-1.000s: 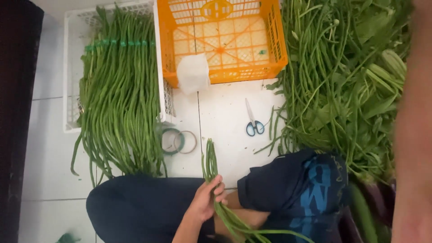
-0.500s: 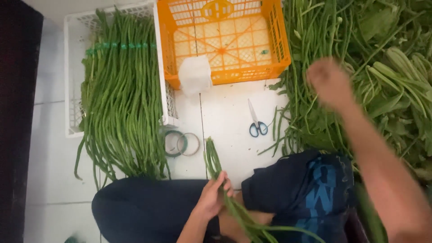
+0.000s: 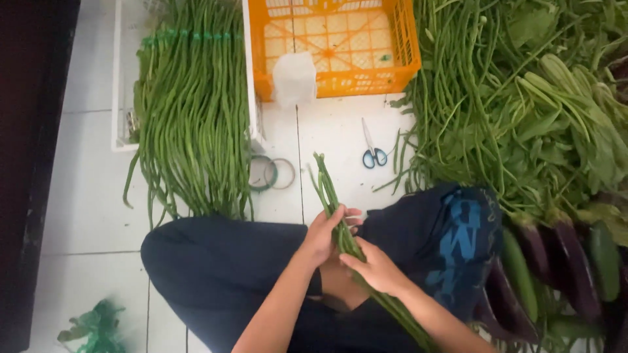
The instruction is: The person sits on the floor and bundles long green beans by hand. They gather a handful of beans, align them, and secure them with a green plastic tie, using scissors to cut the tie. The finished bundles are placed into a white plastic crate.
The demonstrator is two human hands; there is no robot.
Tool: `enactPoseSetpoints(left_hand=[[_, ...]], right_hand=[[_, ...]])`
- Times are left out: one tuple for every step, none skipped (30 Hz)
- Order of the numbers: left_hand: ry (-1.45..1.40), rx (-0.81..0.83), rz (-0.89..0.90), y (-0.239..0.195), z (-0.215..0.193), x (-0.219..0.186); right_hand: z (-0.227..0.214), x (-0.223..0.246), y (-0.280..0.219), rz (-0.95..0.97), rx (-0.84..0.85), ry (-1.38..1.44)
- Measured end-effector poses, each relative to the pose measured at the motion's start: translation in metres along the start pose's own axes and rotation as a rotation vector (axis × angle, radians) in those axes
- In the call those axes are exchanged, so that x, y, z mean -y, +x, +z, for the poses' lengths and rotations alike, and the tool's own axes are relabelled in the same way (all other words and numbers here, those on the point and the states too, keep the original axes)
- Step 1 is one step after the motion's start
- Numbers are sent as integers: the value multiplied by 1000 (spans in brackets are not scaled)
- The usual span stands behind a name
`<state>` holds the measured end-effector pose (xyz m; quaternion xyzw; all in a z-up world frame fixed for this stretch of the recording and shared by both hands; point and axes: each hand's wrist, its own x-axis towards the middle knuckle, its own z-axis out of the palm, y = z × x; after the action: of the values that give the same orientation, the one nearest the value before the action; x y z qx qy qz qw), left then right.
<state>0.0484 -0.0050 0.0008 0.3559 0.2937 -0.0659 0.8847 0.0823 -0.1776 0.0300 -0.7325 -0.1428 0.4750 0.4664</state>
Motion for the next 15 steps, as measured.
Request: enactPoseSetpoints(left_hand=[[-117, 46, -6, 0, -6, 2], [-234, 94, -10, 0, -12, 3], [-236, 96, -6, 0, -14, 4], [-333, 41, -27, 0, -15, 4], [-431, -14, -48, 1, -17, 4], [-435, -11, -44, 3, -21, 5], [-446, -15, -4, 6, -26, 6], [-458, -23, 33, 8, -31, 8], [-464, -25, 35, 3, -27, 7], [-421, 29, 21, -2, -24, 6], [-377, 82, 8, -6, -20, 5], [-381, 79, 8, -8, -17, 9], [-325, 184, 4, -10, -13, 14], [-267, 291, 1, -11, -9, 17], [-269, 291, 3, -13, -7, 16]], right_hand=[[-2, -1, -5, 25, 31, 32], [-3, -1, -9, 48, 61, 64], [-6, 0, -17, 46, 61, 59], [-9, 0, -24, 66, 84, 16], [-13, 1, -30, 86, 107, -27], [-14, 2, -38, 85, 107, -34], [-16, 2, -46, 86, 127, -61], [-17, 2, -54, 91, 151, -88], [-19, -3, -60, 93, 154, -93], [-21, -9, -64, 110, 164, -217], [-24, -15, -68, 125, 174, -342], [-25, -5, -73, 126, 178, -344], [-27, 4, -77, 195, 216, -411], [-30, 14, -81, 261, 252, -480], [-30, 8, -75, 260, 253, -483]])
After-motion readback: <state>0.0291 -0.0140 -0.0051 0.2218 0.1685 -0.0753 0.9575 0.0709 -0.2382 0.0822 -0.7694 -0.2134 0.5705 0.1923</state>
